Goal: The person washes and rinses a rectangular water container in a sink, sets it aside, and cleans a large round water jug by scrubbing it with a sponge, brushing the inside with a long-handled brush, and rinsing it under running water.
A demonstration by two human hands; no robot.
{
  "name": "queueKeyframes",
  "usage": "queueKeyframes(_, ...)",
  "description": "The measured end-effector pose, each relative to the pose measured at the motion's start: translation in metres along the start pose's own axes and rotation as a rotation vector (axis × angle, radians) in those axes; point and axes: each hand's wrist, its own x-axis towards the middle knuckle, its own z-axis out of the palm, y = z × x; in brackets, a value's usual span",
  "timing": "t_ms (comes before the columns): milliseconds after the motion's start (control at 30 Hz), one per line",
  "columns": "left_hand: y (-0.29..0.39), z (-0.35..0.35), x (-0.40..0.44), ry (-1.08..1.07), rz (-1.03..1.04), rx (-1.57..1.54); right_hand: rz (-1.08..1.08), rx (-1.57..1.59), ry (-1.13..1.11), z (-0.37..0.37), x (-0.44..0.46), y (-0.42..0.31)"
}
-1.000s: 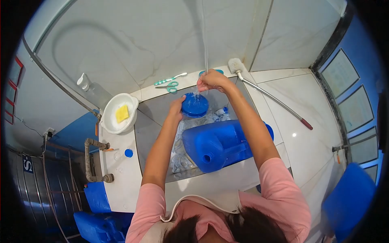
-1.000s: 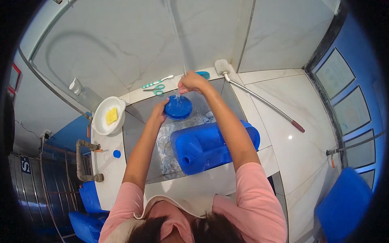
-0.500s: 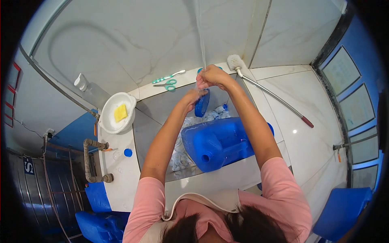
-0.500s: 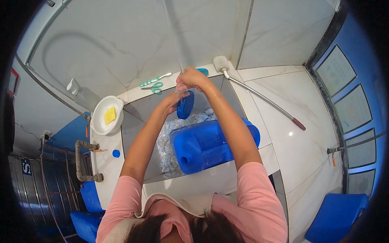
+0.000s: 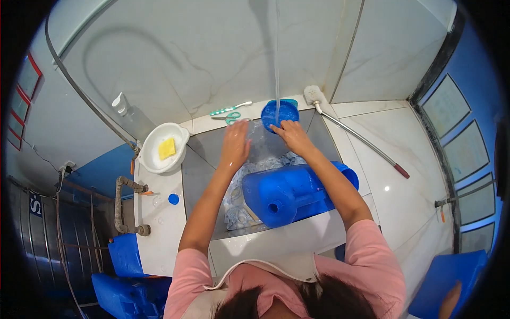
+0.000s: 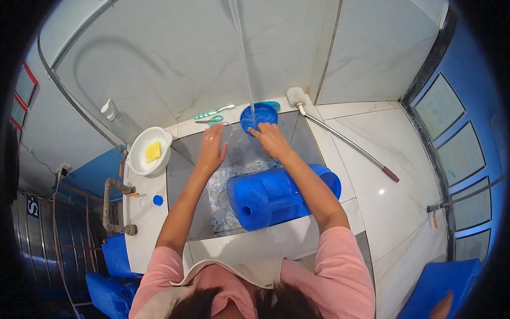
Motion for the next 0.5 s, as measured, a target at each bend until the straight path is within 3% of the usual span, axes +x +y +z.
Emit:
queueKeyframes(133, -0.040, -0.043, -0.083, -0.119, -0.249, 0.100, -0.145, 0.039, -0.168, 0.003, -0.011, -0.007)
queueKeyframes(200, -0.062, -0.066, -0.126, -0.228, -0.498, 0.219, 0.082, -0.027, 0.013, 0.002, -0.012, -0.006)
queueKeyframes(233, -0.066, -0.079, -0.143, -0.263, -0.561, 0.316, 0.080, -0.026, 0.016, 0.002, -0.012, -0.007)
queueKeyframes(300, -0.073, -0.102, -0.178, -0.299, -0.620, 0.419, -0.195, 0.061, -0.043, 0.003, -0.015, -0.013)
queueKeyframes(333, -0.077, -0.110, -0.192, -0.312, -0.658, 0.522, -0.194, 0.064, -0.037, 0.006, -0.012, -0.016)
queueKeyframes(400, -0.077, -0.117, -0.207, -0.319, -0.703, 0.623, 0.087, -0.005, 0.165, 0.008, -0.006, -0.020)
queueKeyframes(433, -0.075, -0.122, -0.209, -0.361, -0.806, 0.591, 0.083, -0.004, 0.166, 0.007, -0.005, -0.021)
queueKeyframes(500, -0.078, -0.127, -0.212, -0.400, -0.902, 0.561, -0.162, 0.096, -0.001, 0.006, -0.004, -0.023)
